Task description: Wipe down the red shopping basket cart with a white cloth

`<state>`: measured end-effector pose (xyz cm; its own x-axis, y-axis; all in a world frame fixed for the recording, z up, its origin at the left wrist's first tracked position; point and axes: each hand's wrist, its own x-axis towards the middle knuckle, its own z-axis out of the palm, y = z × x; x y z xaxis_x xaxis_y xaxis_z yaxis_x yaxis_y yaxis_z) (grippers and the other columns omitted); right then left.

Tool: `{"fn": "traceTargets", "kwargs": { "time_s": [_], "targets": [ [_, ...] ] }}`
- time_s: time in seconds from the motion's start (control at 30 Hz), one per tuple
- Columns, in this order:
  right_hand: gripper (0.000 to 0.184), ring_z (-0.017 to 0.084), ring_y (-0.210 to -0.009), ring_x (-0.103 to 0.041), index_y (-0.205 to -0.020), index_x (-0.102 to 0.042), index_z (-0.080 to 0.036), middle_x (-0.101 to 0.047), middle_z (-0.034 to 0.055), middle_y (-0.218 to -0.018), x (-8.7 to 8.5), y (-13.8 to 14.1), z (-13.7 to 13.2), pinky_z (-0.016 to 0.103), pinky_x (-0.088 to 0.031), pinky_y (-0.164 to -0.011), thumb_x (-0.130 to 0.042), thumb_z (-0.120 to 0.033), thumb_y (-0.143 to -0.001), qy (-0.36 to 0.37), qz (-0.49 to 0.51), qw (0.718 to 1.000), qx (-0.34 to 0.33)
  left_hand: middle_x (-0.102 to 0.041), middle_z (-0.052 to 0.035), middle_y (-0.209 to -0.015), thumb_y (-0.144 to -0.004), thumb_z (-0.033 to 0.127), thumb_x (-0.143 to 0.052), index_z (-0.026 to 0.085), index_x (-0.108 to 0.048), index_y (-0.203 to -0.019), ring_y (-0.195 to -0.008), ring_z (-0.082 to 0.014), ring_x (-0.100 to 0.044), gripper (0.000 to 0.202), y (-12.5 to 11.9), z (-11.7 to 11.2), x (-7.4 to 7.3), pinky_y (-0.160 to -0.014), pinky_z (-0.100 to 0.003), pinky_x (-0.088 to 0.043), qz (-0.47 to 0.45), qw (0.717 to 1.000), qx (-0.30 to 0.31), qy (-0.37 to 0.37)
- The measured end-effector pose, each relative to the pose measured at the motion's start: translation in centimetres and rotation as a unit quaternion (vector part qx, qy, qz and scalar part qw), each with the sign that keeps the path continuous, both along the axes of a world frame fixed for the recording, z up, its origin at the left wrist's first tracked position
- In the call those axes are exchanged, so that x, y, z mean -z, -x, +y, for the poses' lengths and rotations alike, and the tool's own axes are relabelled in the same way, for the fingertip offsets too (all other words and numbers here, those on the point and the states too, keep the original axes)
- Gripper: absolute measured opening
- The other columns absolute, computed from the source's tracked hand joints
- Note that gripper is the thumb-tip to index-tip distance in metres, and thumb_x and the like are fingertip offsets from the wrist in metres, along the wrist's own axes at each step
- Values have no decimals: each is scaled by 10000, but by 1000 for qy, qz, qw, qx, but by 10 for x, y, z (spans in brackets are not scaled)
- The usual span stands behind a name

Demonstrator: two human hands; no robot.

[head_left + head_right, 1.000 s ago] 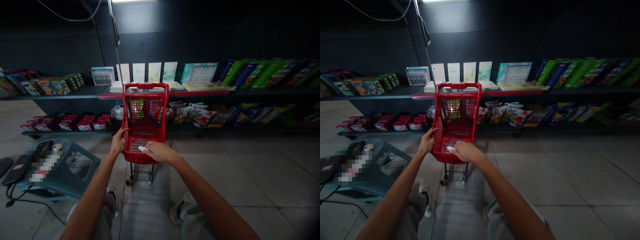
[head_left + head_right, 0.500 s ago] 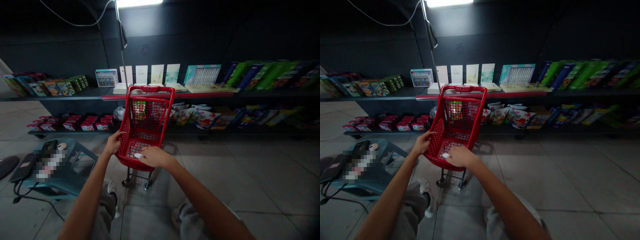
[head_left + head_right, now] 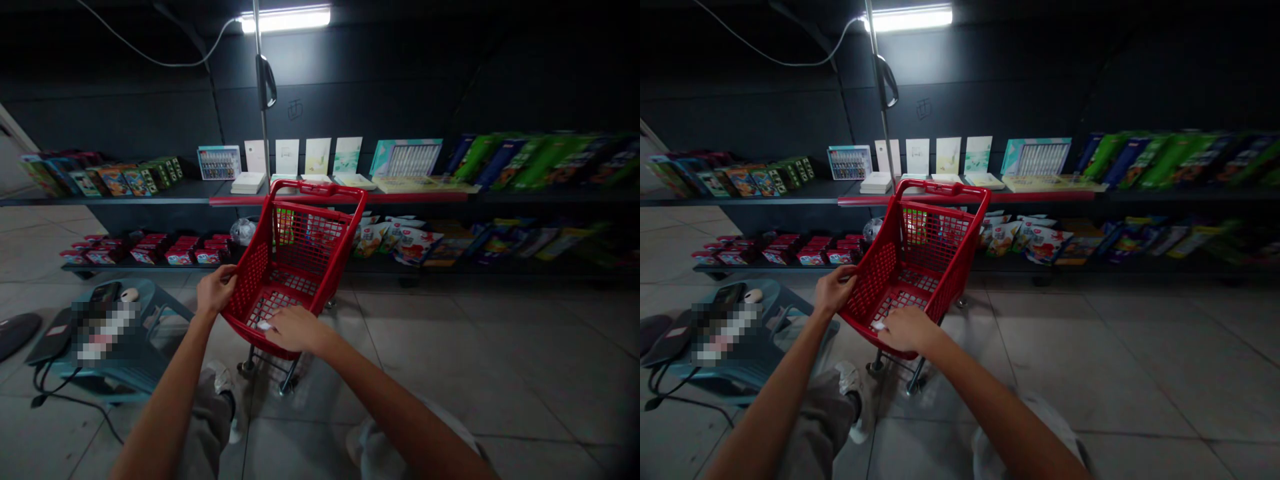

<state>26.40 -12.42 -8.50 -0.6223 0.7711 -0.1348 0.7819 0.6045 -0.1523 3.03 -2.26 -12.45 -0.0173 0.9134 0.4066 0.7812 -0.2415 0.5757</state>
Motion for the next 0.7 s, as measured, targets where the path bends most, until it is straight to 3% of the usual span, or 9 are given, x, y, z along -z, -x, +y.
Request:
{"fn": "traceTargets", "kwargs": {
  "time_s": [0.07, 0.13, 0.17, 0.27, 0.33, 0.4, 0.53, 0.63, 0.7],
  "targets": [
    [489, 288, -1005, -727, -1046, -771, -140, -760, 146, -1097, 5, -1, 1, 373, -543, -825, -342, -372, -1005, -16, 7, 1000, 18, -761, -46, -1137, -907, 272, -544, 241, -732, -1144, -1027, -231, -703, 305, -17, -18, -10, -933, -327, -501, 27, 994, -77, -66],
    [506, 292, -973, -735, -1037, -773, -131, -766, 150, -1059, 9, -2, 2, 381, -549, -821, -336, -383, -1005, -36, 13, 998, 39, -748, -56, -1156, -943, 244, -478, 227, -723, -1122, -1083, -218, -679, 304, -39, -39, -16, -945, -308, -481, 21, 990, -71, -117],
    [510, 292, -964, -737, -1033, -775, -126, -768, 153, -1046, 11, -3, 2, 383, -550, -826, -337, -386, -1003, -44, 15, 998, 46, -749, -50, -1150, -965, 262, -456, 231, -716, -1122, -1060, -203, -681, 305, -50, -50, -17, -915, -289, -481, 21, 993, -35, -115],
    [519, 299, -967, -739, -1039, -778, -113, -767, 170, -1056, 12, -5, 1, 395, -551, -852, -338, -385, -996, -42, 16, 997, 59, -770, -36, -973, -998, 359, -444, 239, -726, -1047, -879, -184, -703, 311, -74, -72, -10, -755, -264, -452, 66, 997, 47, -17],
    [526, 312, -980, -737, -1064, -775, -106, -761, 185, -1080, 9, -7, 2, 415, -549, -865, -332, -380, -991, -19, 10, 997, 72, -745, -55, -782, -999, 413, -430, 221, -723, -822, -751, -195, -684, 392, -80, -75, 1, -657, -275, -389, 140, 986, 75, 51],
    [535, 328, -1011, -728, -1105, -766, -97, -751, 203, -1114, 5, -9, 8, 427, -542, -873, -328, -381, -989, 15, 0, 997, 76, -717, -75, -705, -999, 423, -408, 205, -667, -667, -692, -192, -657, 474, -79, -71, 12, -625, -285, -336, 187, 975, 98, 62],
    [530, 294, -979, -719, -1176, -742, -96, -746, 195, -1129, -5, -12, 37, 349, -521, -794, -389, -445, -991, 148, -59, 987, -4, -685, -65, -667, -999, 389, -384, 195, -605, -624, -625, -155, -595, 477, -71, -63, 26, -615, -289, -294, 166, 978, 122, 1],
    [423, 208, -796, -684, -1095, -768, -106, -765, 107, -935, -8, -13, 73, 275, -475, -698, -578, -446, -932, 249, -138, 954, -98, -632, -53, -604, -997, 379, -368, 195, -546, -586, -559, -136, -527, 484, -67, -60, 30, -600, -294, -276, 142, 981, 125, -30],
    [333, 160, -695, -629, -1022, -782, -120, -726, 30, -795, -6, -13, 97, 250, -449, -659, -688, -393, -856, 294, -171, 932, -125, -602, -47, -575, -994, 383, -370, 197, -507, -560, -530, -130, -491, 491, -66, -59, 32, -588, -296, -265, 133, 982, 131, -40]
  ]
}}
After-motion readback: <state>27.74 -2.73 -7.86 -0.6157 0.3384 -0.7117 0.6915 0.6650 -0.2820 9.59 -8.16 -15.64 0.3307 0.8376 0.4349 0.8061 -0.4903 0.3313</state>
